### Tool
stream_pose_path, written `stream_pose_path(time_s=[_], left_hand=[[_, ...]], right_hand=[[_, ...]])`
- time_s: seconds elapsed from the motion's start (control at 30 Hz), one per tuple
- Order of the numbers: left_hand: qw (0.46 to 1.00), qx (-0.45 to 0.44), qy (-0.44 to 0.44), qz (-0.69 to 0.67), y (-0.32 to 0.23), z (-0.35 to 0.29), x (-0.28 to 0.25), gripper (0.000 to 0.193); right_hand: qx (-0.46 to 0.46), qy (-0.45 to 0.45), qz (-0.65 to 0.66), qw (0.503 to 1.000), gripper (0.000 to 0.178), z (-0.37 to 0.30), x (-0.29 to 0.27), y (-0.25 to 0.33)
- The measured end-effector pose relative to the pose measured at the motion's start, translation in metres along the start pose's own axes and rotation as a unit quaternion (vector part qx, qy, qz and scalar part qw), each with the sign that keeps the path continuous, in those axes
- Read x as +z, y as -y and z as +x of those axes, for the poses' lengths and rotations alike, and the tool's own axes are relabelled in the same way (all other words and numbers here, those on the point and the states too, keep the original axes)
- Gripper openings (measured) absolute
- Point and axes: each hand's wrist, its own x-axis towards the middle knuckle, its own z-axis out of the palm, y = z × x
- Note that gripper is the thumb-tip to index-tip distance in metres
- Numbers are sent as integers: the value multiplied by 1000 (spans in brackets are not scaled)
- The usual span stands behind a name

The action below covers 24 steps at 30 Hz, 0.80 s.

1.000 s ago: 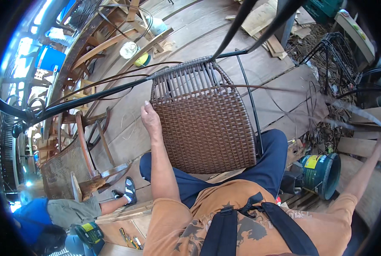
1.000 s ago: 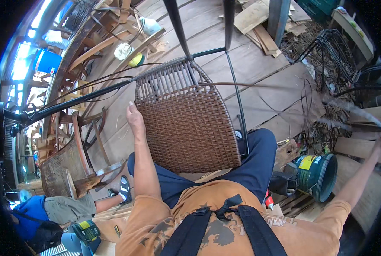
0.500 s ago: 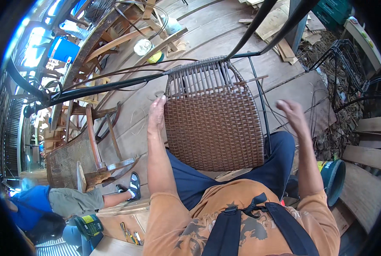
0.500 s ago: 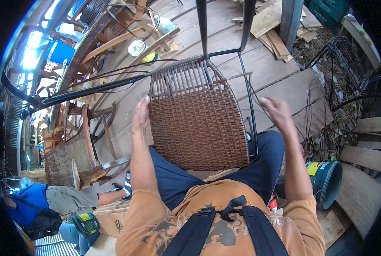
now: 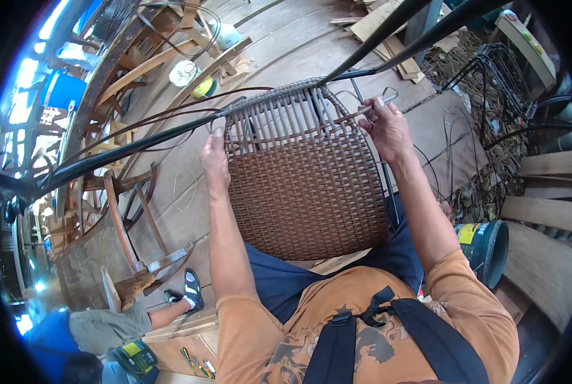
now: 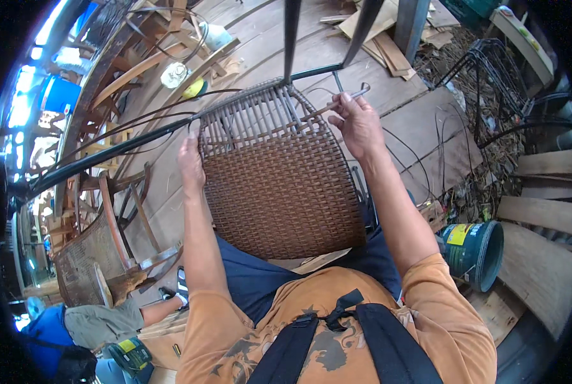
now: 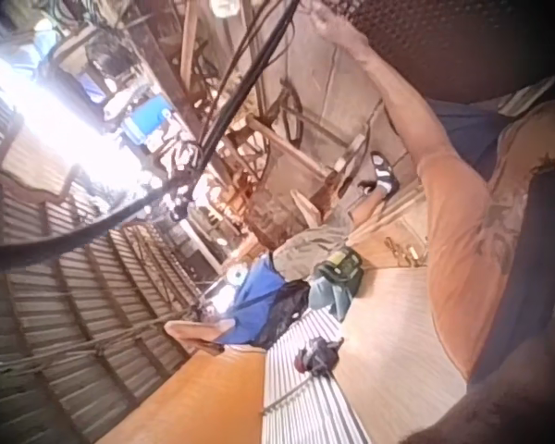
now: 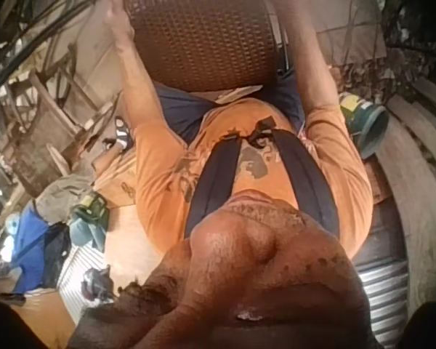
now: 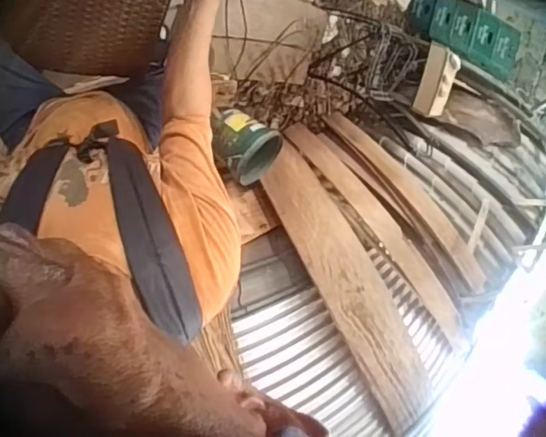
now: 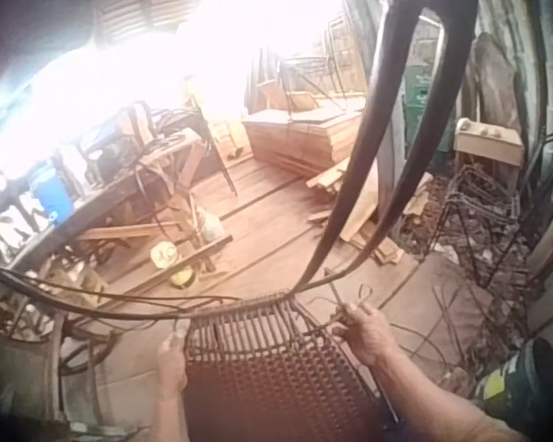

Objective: Weaving synthetic rattan or wicker material onto a chair frame.

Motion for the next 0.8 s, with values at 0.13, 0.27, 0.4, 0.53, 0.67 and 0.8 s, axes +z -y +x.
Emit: stream_pose_path(time_s=[0.13, 0.27, 0.4, 0.53, 0.67, 0.8], left_hand=[[999, -21, 17, 22, -8, -7, 0, 24], [990, -21, 37, 133, -8, -22, -16, 33], [958, -42, 55, 278, -26, -35, -31, 41], [936, -60, 105, 330, -47, -37, -39, 37], [903, -11, 66, 425, -39, -42, -53, 26], [843, 173, 15, 510, -44, -35, -33, 20]], right_hand=[[-45, -6, -183, 982, 15, -5, 18, -13], [-54, 23, -111, 992, 21, -6, 19, 5], [-103, 123, -307, 938, 20, -9, 17, -6], [-256, 15, -387, 886, 13, 32, 37, 0], [-178, -21, -415, 892, 18, 23, 45, -8], [-59, 121, -332, 934, 22, 11, 29, -12]])
